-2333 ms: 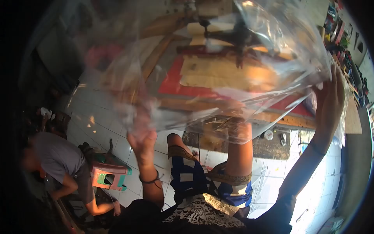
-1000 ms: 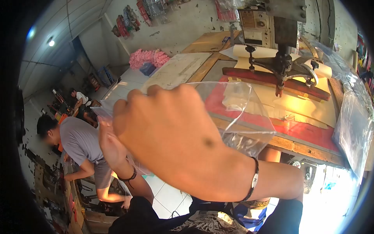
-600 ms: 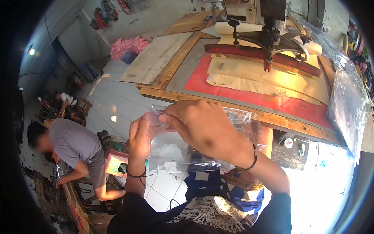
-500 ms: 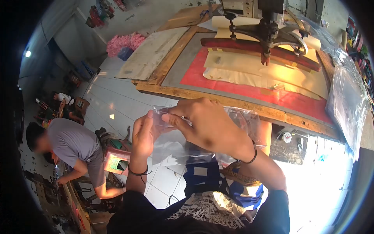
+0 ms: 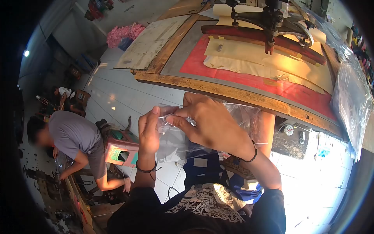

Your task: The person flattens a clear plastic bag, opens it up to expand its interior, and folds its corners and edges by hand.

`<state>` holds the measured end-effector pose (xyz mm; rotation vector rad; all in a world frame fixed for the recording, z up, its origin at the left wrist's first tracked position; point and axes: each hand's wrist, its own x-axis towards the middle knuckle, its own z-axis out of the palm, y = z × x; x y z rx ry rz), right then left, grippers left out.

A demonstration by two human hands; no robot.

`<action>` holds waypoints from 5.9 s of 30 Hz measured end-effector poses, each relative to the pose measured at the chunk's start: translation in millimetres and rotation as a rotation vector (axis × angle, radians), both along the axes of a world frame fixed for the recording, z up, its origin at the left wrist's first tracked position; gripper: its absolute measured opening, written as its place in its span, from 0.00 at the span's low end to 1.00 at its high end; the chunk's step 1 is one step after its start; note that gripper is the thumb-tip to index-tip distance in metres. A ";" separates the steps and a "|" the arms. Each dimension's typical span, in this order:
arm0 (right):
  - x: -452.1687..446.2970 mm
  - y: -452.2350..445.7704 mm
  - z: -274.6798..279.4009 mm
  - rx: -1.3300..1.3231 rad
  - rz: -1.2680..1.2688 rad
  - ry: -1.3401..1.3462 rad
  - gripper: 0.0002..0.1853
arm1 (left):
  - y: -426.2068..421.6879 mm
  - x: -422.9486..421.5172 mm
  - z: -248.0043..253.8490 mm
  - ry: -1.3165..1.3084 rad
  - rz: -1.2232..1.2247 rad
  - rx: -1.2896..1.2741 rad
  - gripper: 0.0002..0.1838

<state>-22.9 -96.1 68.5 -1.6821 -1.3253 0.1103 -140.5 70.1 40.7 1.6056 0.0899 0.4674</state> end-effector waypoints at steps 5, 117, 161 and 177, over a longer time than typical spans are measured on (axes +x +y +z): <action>-7.0 -2.5 -2.8 0.006 0.004 -0.026 0.10 | -6.0 4.7 7.8 0.038 0.018 -0.046 0.25; 55.8 -106.2 -28.7 -0.018 -0.006 0.004 0.08 | 62.1 -39.9 -26.3 -0.086 0.233 0.110 0.13; -22.6 -34.3 -76.4 0.220 0.047 -0.149 0.10 | 9.7 6.1 -11.2 0.413 -0.379 0.622 0.10; -10.6 -49.9 -65.0 -0.073 -0.063 0.450 0.20 | -13.6 8.3 -13.1 0.191 -0.140 0.861 0.07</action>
